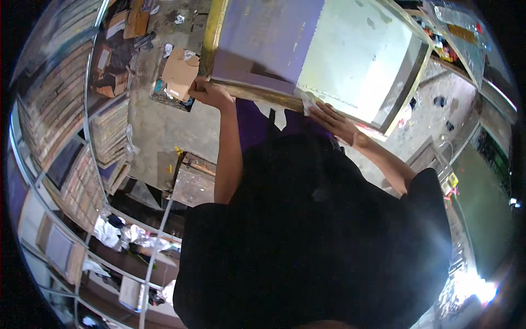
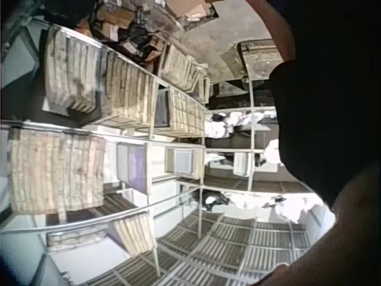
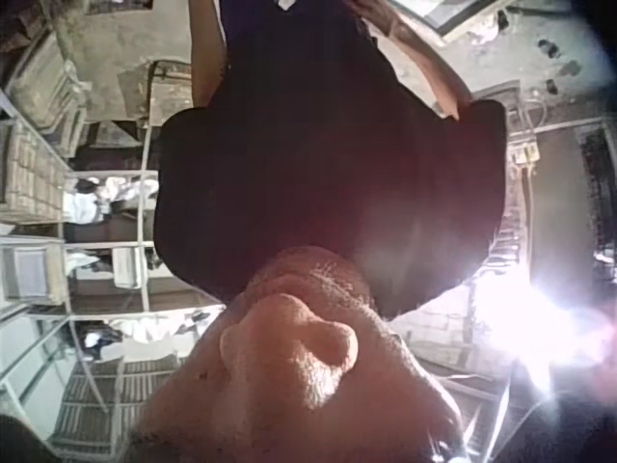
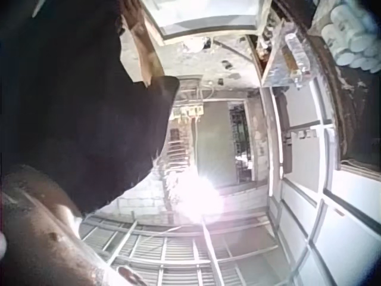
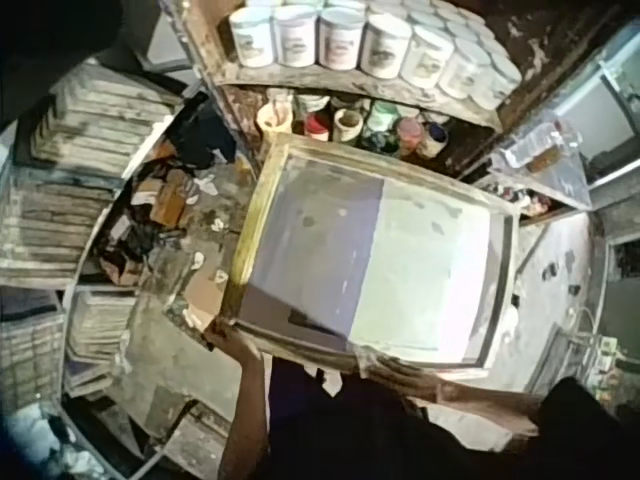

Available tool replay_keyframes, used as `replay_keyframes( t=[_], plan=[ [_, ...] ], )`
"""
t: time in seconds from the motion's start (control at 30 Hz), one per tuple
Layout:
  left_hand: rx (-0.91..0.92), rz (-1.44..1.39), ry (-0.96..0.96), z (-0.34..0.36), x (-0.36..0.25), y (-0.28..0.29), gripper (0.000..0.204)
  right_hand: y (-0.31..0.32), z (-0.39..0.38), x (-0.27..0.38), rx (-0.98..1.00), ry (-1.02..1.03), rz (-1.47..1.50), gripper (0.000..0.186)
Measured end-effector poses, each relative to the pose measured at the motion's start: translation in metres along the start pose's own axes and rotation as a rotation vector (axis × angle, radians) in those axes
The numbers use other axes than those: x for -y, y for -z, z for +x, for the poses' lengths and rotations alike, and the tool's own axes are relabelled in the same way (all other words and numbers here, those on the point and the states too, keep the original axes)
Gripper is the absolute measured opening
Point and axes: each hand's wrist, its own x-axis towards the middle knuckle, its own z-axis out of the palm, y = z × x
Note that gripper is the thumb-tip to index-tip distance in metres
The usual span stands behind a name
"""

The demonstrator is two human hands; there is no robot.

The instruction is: Cleaning a screen printing frame with liquid and a rag, then applying tape to the edges.

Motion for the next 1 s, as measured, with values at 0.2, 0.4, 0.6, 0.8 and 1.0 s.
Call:
replay_keyframes(
  t=[0.2, 0.4, 0.6, 0.8, 1.0],
  plan=[
    [0.14, 0.013, -0.117, -0.007, -0.01, -0.005, 0.033, -0.014, 0.132, 0.042, -0.216, -0.031, -0.149, 0.053],
    [0.457, 0.213, -0.238, 0.023, -0.021, 0.023, 0.048, -0.03, -0.006, 0.043, -0.408, -0.632, 0.348, 0.04],
    [0.727, 0.679, -0.687, 0.053, -0.031, 0.02, 0.048, -0.066, -0.015, 0.085, -0.7, -1.072, -0.176, 0.064],
    [0.876, 0.829, -0.557, 0.061, -0.045, 0.019, 0.051, -0.081, 0.085, 0.103, -0.818, -1.013, -0.076, 0.062],
    [0.809, 0.654, -0.604, 0.061, -0.029, 0.018, 0.053, -0.064, 0.006, 0.075, -0.905, -1.258, -0.184, 0.036]
  ],
)
